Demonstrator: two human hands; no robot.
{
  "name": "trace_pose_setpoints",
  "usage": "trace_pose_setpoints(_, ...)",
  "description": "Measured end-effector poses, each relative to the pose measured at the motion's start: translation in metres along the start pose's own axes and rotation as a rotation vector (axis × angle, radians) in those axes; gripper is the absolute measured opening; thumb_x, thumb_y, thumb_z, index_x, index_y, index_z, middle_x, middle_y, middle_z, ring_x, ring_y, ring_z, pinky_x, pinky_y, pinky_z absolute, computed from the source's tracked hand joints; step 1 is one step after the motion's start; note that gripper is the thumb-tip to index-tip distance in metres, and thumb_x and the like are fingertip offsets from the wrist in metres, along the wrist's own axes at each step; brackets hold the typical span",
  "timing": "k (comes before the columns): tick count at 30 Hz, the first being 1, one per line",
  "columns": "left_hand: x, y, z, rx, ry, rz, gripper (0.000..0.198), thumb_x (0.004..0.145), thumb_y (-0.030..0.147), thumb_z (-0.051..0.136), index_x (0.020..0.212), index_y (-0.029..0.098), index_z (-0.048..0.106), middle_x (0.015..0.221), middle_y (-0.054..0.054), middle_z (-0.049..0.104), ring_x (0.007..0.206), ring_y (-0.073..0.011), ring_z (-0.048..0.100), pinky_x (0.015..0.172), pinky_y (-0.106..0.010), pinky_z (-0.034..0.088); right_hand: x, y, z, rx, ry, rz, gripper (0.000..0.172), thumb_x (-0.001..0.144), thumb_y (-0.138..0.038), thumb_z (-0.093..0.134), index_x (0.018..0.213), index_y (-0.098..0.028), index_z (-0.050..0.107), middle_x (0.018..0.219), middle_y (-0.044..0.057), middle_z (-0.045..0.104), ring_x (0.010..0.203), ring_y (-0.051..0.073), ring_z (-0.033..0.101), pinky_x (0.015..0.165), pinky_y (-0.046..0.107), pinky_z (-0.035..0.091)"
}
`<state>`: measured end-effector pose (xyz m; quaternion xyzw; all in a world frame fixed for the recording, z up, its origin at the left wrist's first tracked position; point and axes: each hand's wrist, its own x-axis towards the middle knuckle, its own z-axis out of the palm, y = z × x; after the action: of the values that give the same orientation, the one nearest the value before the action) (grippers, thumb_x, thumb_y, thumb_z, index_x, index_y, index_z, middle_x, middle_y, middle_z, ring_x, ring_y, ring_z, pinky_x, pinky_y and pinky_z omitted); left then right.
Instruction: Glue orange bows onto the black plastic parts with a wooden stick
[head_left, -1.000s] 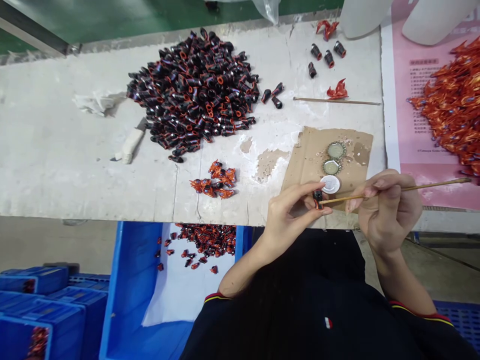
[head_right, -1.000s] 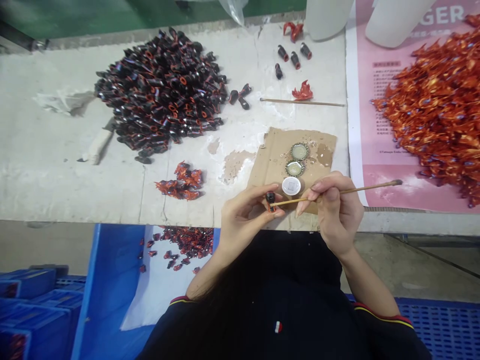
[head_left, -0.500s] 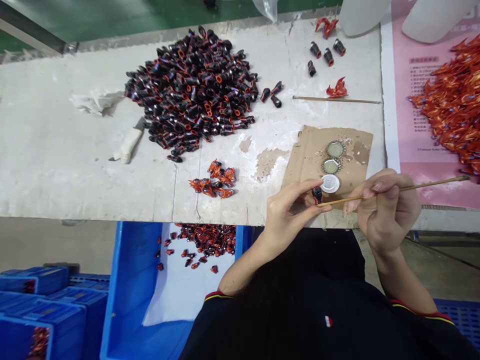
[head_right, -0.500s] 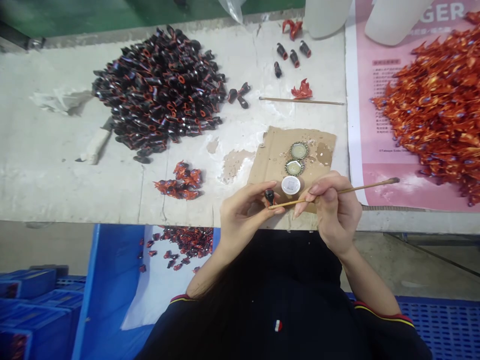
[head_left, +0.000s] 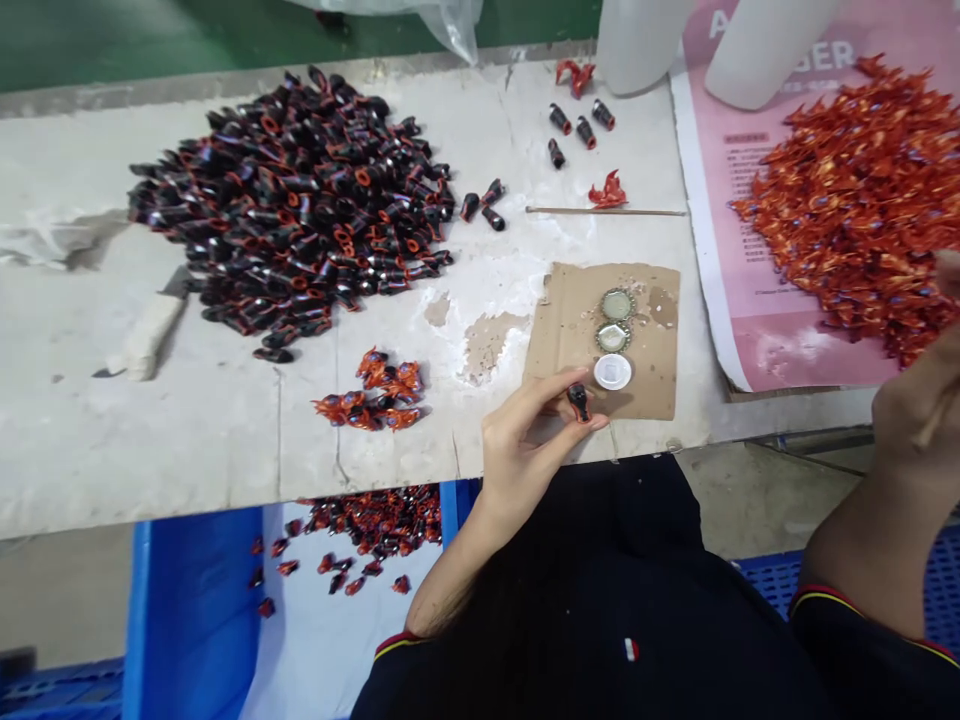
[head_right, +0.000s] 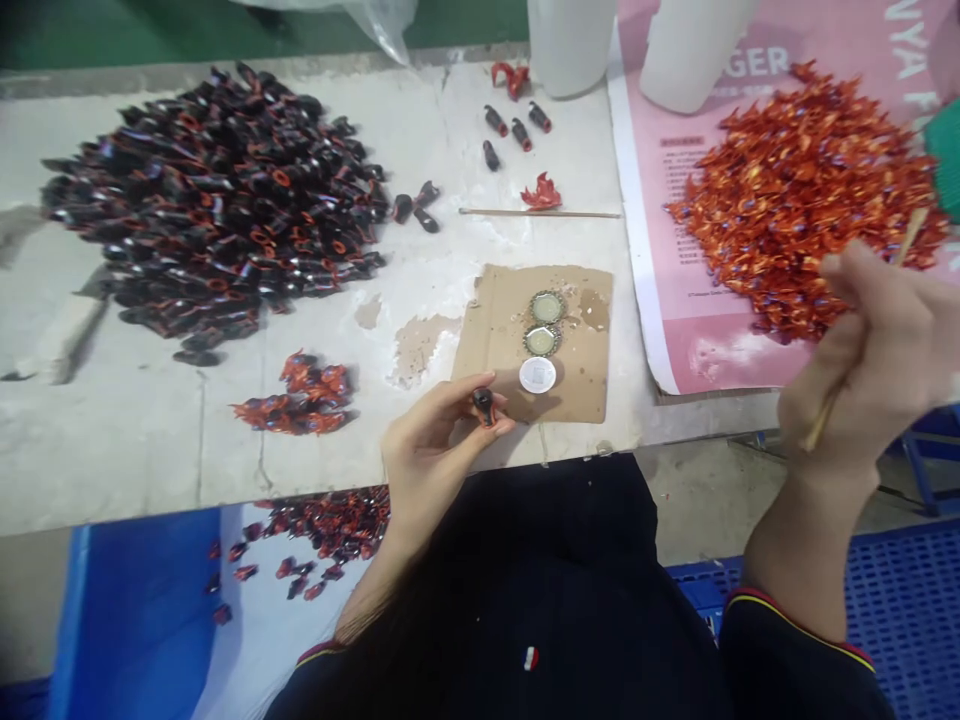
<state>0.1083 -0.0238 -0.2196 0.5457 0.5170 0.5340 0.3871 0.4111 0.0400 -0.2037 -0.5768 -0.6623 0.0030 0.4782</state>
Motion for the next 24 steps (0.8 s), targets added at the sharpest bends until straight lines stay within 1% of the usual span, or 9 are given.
trace_pose_setpoints(2, 0.0, 0.0, -0.001, -0.005, 0.005, 0.009, 0.035, 0.077, 0.026, 0.079, 0.111, 0.023, 0.072, 0.082, -0.001, 0.071, 0.07, -0.0112, 0.065, 0.072, -0.024, 0.055, 0.01, 0.027, -0.016, -0.331, -0.17, -0.118, 0.029, 0.098, -0.032, 0.041, 0.106, -0.025, 0.068, 0.103, 0.011, 0.066, 0.106, 0.027, 0.059, 0.097, 0.049, 0.04)
trace_pose_setpoints(4, 0.0, 0.0, -0.001, -0.013, 0.011, 0.019, 0.035, 0.077, 0.025, 0.079, 0.111, 0.023, 0.072, 0.082, -0.001, 0.071, 0.07, -0.0107, 0.065, 0.073, -0.023, 0.055, 0.015, 0.049, -0.023, -0.512, -0.235, -0.183, 0.017, 0.088, -0.033, 0.059, 0.096, -0.026, 0.072, 0.094, 0.012, 0.066, 0.093, 0.027, 0.058, 0.085, 0.048, 0.041)
trace_pose_setpoints(6, -0.001, 0.0, -0.001, -0.016, 0.012, 0.018, 0.034, 0.077, 0.025, 0.079, 0.11, 0.023, 0.072, 0.084, -0.001, 0.073, 0.069, -0.0104, 0.065, 0.072, -0.023, 0.056, 0.017, 0.066, -0.024, -0.552, -0.257, -0.174, 0.008, 0.078, -0.034, 0.071, 0.083, -0.028, 0.073, 0.089, 0.01, 0.063, 0.085, 0.025, 0.052, 0.079, 0.045, 0.037)
trace_pose_setpoints(9, -0.001, 0.0, -0.001, -0.004, 0.008, 0.019, 0.034, 0.077, 0.025, 0.078, 0.11, 0.022, 0.071, 0.085, -0.002, 0.073, 0.068, -0.0107, 0.066, 0.071, -0.023, 0.057, 0.016, 0.08, -0.019, -0.526, -0.27, -0.124, 0.015, 0.068, -0.038, 0.079, 0.069, -0.026, 0.071, 0.08, 0.007, 0.057, 0.074, 0.019, 0.041, 0.073, 0.042, 0.031)
trace_pose_setpoints(11, -0.001, 0.001, -0.001, 0.002, 0.013, 0.036, 0.034, 0.077, 0.025, 0.078, 0.111, 0.021, 0.071, 0.086, -0.002, 0.074, 0.067, -0.0099, 0.065, 0.072, -0.023, 0.057, 0.015, 0.084, -0.014, -0.545, -0.228, -0.089, 0.023, 0.064, -0.042, 0.081, 0.066, -0.024, 0.068, 0.073, 0.006, 0.051, 0.068, 0.016, 0.033, 0.07, 0.04, 0.027)
trace_pose_setpoints(14, -0.001, 0.002, -0.001, 0.013, 0.021, 0.057, 0.034, 0.077, 0.023, 0.078, 0.111, 0.021, 0.071, 0.086, -0.002, 0.073, 0.067, -0.0089, 0.065, 0.071, -0.021, 0.057, 0.011, 0.082, -0.008, -0.597, -0.181, -0.05, 0.028, 0.069, -0.047, 0.076, 0.064, -0.022, 0.065, 0.067, 0.004, 0.045, 0.065, 0.015, 0.026, 0.067, 0.038, 0.025)
trace_pose_setpoints(18, -0.002, 0.003, 0.0, 0.038, 0.001, 0.063, 0.033, 0.079, 0.023, 0.077, 0.111, 0.021, 0.07, 0.083, -0.001, 0.072, 0.068, -0.009, 0.065, 0.071, -0.021, 0.056, 0.0, 0.07, -0.004, -0.752, -0.136, -0.191, 0.029, 0.085, -0.044, 0.052, 0.079, -0.021, 0.067, 0.07, 0.008, 0.051, 0.07, 0.021, 0.038, 0.068, 0.04, 0.032)
trace_pose_setpoints(20, -0.002, 0.004, 0.0, 0.042, -0.005, 0.061, 0.032, 0.08, 0.023, 0.076, 0.111, 0.02, 0.07, 0.083, -0.001, 0.072, 0.069, -0.0088, 0.065, 0.072, -0.02, 0.055, -0.006, 0.066, -0.005, -0.831, -0.1, -0.245, 0.03, 0.086, -0.042, 0.047, 0.085, -0.019, 0.067, 0.08, 0.012, 0.057, 0.079, 0.026, 0.045, 0.07, 0.043, 0.037)
trace_pose_setpoints(24, -0.003, 0.003, 0.0, 0.033, -0.003, 0.056, 0.033, 0.079, 0.023, 0.076, 0.112, 0.021, 0.07, 0.083, 0.0, 0.071, 0.069, -0.0083, 0.065, 0.072, -0.019, 0.054, -0.008, 0.063, -0.006, -0.853, -0.089, -0.223, 0.031, 0.086, -0.042, 0.048, 0.084, -0.017, 0.066, 0.085, 0.015, 0.06, 0.085, 0.031, 0.051, 0.072, 0.046, 0.041)
